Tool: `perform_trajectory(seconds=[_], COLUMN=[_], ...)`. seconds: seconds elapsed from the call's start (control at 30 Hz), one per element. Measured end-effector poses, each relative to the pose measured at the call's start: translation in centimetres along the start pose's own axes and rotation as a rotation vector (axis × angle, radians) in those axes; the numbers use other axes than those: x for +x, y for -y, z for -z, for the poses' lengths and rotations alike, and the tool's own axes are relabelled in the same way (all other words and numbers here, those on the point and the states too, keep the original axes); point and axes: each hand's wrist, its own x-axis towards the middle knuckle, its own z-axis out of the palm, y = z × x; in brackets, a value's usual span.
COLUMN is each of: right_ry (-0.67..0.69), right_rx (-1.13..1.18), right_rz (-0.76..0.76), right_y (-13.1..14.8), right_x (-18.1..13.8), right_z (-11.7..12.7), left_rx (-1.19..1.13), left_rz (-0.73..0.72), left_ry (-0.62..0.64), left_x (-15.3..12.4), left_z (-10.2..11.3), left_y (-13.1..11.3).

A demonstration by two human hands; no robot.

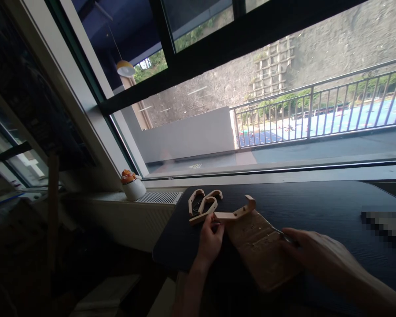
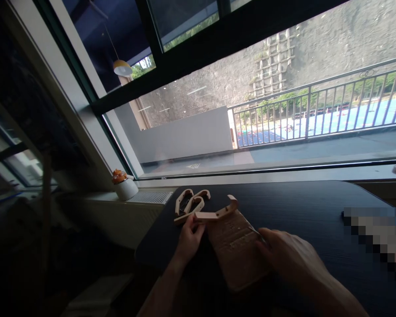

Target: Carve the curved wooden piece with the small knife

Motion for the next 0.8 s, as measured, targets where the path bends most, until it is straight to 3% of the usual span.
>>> perform_trajectory(seconds=[0.17, 0.3, 0.4, 0.53, 0.6, 0.63, 0.73, 0.8], right_ry=[0.046, 0.019, -0.026, -0.088, -0.09, -0.097, -0.123, -0.155], right_rx=[0.157, 0.195, 0.247, 0.257, 0.212, 0.181, 0.086, 0.045], right_rz=[-0.012, 0.007, 0.039, 0.169, 0.201, 0.229, 0.31, 0.265], right_y=[0.6, 0.5, -1.0, -2.7, -2.6, -2.3, -0.5, 0.6], right_x=[-2.6, -2.2, -2.1, -1.4, -0.3, 0.6, 3.5, 5.3], right_z=[-0.6, -1.2, -0.5, 2.8, 5.1, 6.2, 8.5, 8.8], left_rx=[-0.296, -0.207, -0.072, 0.275, 0.379, 0.397, 0.518, 0.748], left_rz=[0.143, 0.164, 0.075, -0.102, -0.269, -0.349, -0.501, -0.44], left_ry=[0.222, 0.356, 0.47, 0.308, 0.166, 0.168, 0.37, 0.574], left_x=[1.5, 2.0, 0.7, -1.5, -1.2, -0.5, 2.7, 4.9], left_z=[-0.1, -0.4, -0.1, 0.4, 0.0, -0.6, -2.9, -4.7], left_y=[0.0, -1.4, -2.5, -4.8, -6.5, -7.4, -9.4, -9.9])
